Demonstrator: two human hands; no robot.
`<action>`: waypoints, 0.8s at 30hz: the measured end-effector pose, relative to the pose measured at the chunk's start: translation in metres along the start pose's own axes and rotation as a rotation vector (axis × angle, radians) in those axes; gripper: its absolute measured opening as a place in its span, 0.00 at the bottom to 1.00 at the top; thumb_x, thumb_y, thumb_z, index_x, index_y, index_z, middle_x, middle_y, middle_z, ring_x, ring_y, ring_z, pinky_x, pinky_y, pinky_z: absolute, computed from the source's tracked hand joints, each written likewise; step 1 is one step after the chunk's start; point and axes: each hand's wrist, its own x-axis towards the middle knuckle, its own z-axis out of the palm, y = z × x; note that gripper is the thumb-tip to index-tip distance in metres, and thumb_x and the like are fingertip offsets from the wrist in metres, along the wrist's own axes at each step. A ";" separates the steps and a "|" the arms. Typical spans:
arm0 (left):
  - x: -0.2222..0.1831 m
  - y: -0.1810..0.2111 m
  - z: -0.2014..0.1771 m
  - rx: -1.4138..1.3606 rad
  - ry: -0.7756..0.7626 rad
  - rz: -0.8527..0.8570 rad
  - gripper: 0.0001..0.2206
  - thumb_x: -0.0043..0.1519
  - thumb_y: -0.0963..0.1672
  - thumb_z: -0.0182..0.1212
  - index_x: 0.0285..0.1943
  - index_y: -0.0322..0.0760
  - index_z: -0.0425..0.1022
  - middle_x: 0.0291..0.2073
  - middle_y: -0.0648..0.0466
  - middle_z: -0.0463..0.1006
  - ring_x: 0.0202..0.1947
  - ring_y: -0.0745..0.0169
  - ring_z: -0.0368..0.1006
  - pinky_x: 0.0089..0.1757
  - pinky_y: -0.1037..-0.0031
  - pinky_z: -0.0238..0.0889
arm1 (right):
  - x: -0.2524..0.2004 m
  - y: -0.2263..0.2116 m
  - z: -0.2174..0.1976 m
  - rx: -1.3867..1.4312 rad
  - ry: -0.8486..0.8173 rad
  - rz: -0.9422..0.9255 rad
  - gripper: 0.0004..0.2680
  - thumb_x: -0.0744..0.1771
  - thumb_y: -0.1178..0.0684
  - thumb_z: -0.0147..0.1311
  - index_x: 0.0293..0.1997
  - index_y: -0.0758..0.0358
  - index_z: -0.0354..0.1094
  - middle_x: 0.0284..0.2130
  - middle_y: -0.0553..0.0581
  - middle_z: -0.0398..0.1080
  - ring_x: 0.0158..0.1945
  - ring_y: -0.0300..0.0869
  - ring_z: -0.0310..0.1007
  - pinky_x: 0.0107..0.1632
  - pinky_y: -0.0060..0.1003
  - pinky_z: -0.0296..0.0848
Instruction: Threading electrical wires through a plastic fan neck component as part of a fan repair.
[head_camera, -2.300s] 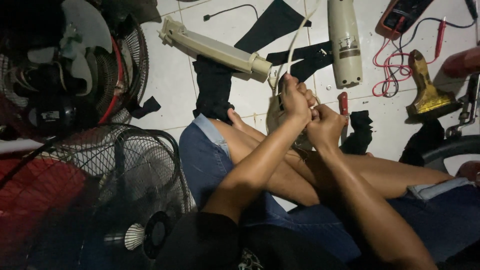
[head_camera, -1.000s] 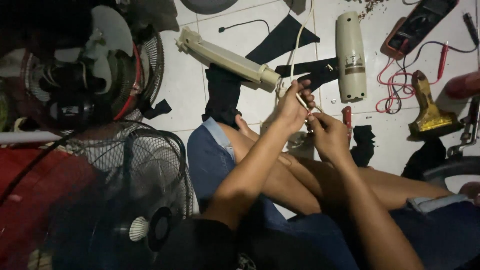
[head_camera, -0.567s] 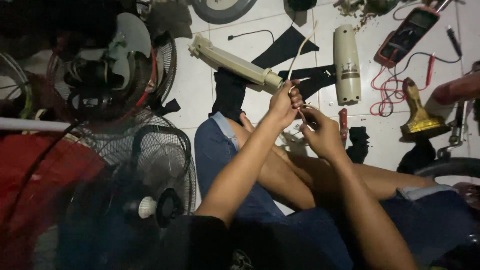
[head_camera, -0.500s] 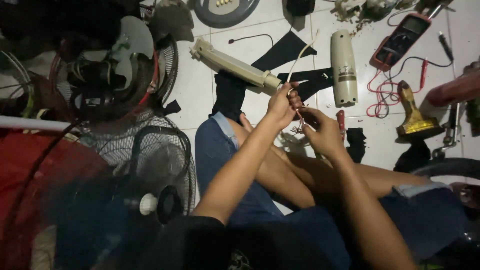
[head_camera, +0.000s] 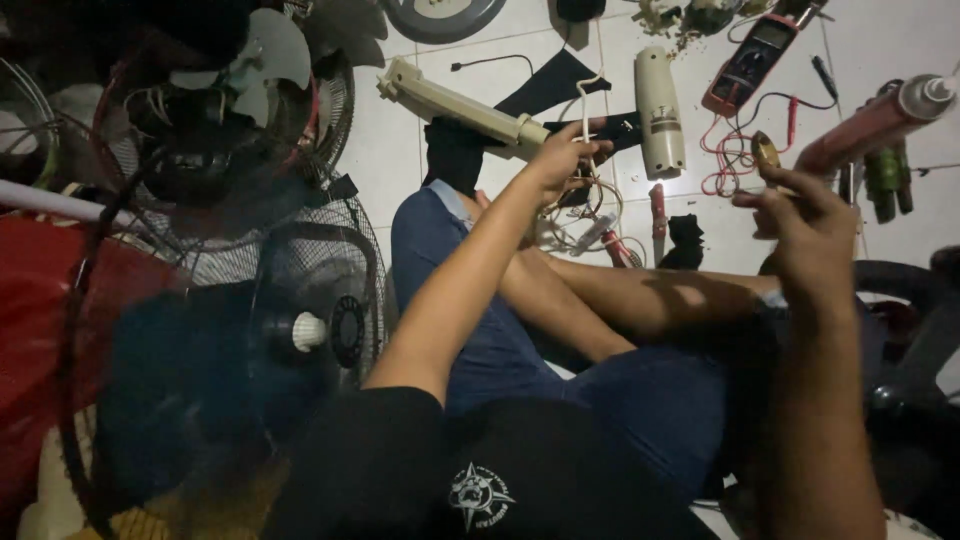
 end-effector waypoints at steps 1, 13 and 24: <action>-0.006 0.003 0.004 0.095 0.002 -0.018 0.23 0.66 0.38 0.50 0.72 0.49 0.66 0.53 0.51 0.80 0.46 0.62 0.74 0.43 0.65 0.70 | -0.014 -0.001 -0.011 -0.003 0.046 0.043 0.10 0.73 0.63 0.48 0.62 0.74 0.68 0.44 0.64 0.75 0.46 0.45 0.77 0.50 0.34 0.77; -0.048 0.034 0.035 0.328 0.001 0.118 0.38 0.57 0.30 0.49 0.78 0.49 0.56 0.51 0.43 0.80 0.38 0.59 0.79 0.33 0.73 0.74 | -0.118 -0.010 -0.057 0.107 0.170 0.026 0.10 0.74 0.62 0.43 0.62 0.68 0.67 0.48 0.58 0.74 0.55 0.40 0.77 0.66 0.27 0.75; -0.048 0.031 0.048 0.341 0.000 0.244 0.40 0.55 0.30 0.51 0.80 0.45 0.52 0.47 0.43 0.82 0.39 0.57 0.80 0.35 0.73 0.73 | -0.141 -0.040 -0.055 0.036 0.162 -0.090 0.10 0.76 0.63 0.43 0.64 0.71 0.65 0.50 0.63 0.73 0.55 0.44 0.78 0.62 0.30 0.77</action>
